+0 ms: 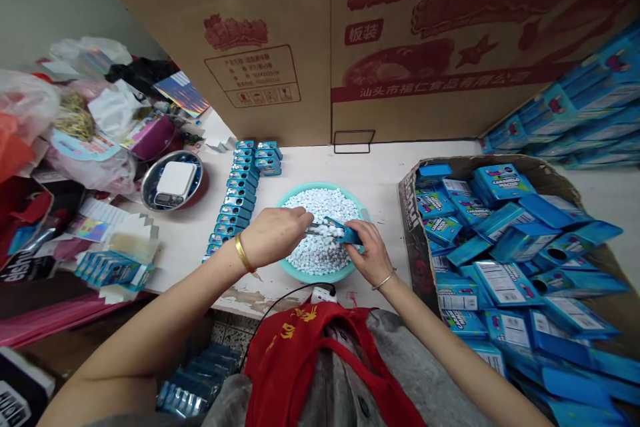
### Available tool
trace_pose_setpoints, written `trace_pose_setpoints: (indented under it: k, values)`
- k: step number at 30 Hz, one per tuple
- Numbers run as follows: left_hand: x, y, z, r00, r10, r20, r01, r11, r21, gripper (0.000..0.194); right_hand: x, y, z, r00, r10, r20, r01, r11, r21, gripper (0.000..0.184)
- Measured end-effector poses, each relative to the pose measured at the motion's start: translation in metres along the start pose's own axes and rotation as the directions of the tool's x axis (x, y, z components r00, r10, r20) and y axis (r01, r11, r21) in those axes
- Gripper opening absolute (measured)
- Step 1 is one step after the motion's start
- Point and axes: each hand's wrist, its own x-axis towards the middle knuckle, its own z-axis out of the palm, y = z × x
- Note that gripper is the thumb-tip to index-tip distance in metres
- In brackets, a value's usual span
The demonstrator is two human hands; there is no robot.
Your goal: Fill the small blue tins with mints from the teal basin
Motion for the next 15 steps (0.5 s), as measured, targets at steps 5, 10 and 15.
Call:
trace_pose_setpoints:
  k: [5, 10, 15]
  values:
    - [-0.001, 0.01, -0.005, 0.998, 0.009, -0.062, -0.011, 1.0, -0.026, 0.02, 0.0, 0.0, 0.006, 1.0, -0.003, -0.006, 0.003, 1.0, -0.008, 0.036]
    - [-0.015, -0.008, 0.027, 0.972, -0.113, -0.207, 0.073, 0.979, -0.189, 0.016, -0.002, -0.001, 0.003, 0.999, 0.027, -0.021, -0.027, 1.0, 0.01, 0.033]
    - [-0.047, -0.043, 0.116, 0.93, -0.358, -0.088, 0.328, 0.912, -0.247, 0.017, -0.008, 0.01, -0.007, 0.958, 0.256, -0.132, -0.238, 0.962, 0.133, 0.035]
